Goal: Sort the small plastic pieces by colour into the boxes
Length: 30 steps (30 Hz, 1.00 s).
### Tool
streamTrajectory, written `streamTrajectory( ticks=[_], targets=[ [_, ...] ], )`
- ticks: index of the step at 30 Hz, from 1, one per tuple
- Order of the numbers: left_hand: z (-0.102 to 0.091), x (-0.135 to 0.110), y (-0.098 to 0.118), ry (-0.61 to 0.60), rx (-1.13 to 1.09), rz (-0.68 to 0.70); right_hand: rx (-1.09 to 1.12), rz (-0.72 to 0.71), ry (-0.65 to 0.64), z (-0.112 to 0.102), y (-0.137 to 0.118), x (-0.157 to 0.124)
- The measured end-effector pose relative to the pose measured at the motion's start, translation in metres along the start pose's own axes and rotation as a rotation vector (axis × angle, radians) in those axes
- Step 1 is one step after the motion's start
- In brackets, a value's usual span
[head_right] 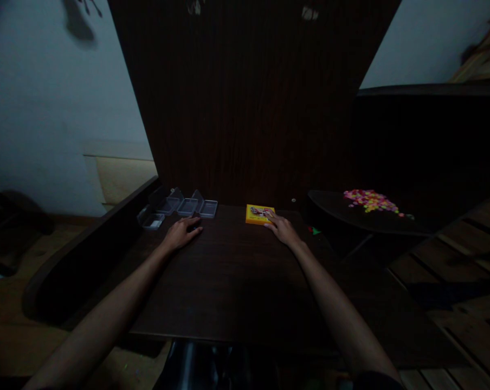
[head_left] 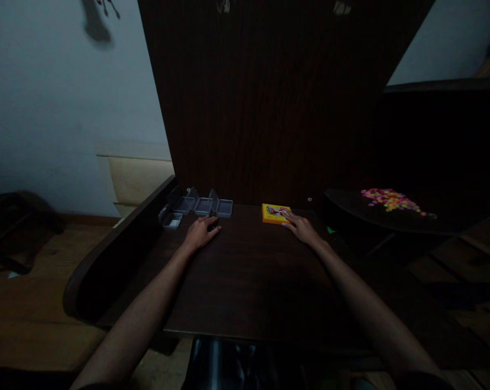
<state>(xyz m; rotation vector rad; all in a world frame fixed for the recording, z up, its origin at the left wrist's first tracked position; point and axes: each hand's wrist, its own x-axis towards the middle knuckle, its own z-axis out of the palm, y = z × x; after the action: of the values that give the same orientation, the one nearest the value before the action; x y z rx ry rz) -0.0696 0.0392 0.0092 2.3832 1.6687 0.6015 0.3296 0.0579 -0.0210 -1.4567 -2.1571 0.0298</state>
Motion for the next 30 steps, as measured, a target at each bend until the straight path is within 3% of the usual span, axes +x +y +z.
streamTrajectory(
  ticks=[16, 20, 26, 28, 30],
  targets=[
    [-0.001, -0.001, 0.000, 0.002, 0.018, -0.009, -0.021, -0.107, -0.033, -0.020, -0.058, -0.043],
    [-0.002, -0.003, 0.001, 0.060, 0.016, 0.022, -0.015, -0.085, -0.045, -0.026, -0.072, -0.048],
    [-0.008, -0.013, 0.017, 0.295, 0.017, 0.224, -0.025, -0.015, 0.046, -0.033, -0.087, -0.047],
    [-0.007, -0.019, 0.031, 0.282, -0.008, 0.319, -0.015, 0.041, 0.111, -0.034, -0.091, -0.045],
    [-0.002, -0.025, 0.049, 0.181, -0.027, 0.440, 0.036, 0.087, 0.177, -0.036, -0.093, -0.043]
  ],
)
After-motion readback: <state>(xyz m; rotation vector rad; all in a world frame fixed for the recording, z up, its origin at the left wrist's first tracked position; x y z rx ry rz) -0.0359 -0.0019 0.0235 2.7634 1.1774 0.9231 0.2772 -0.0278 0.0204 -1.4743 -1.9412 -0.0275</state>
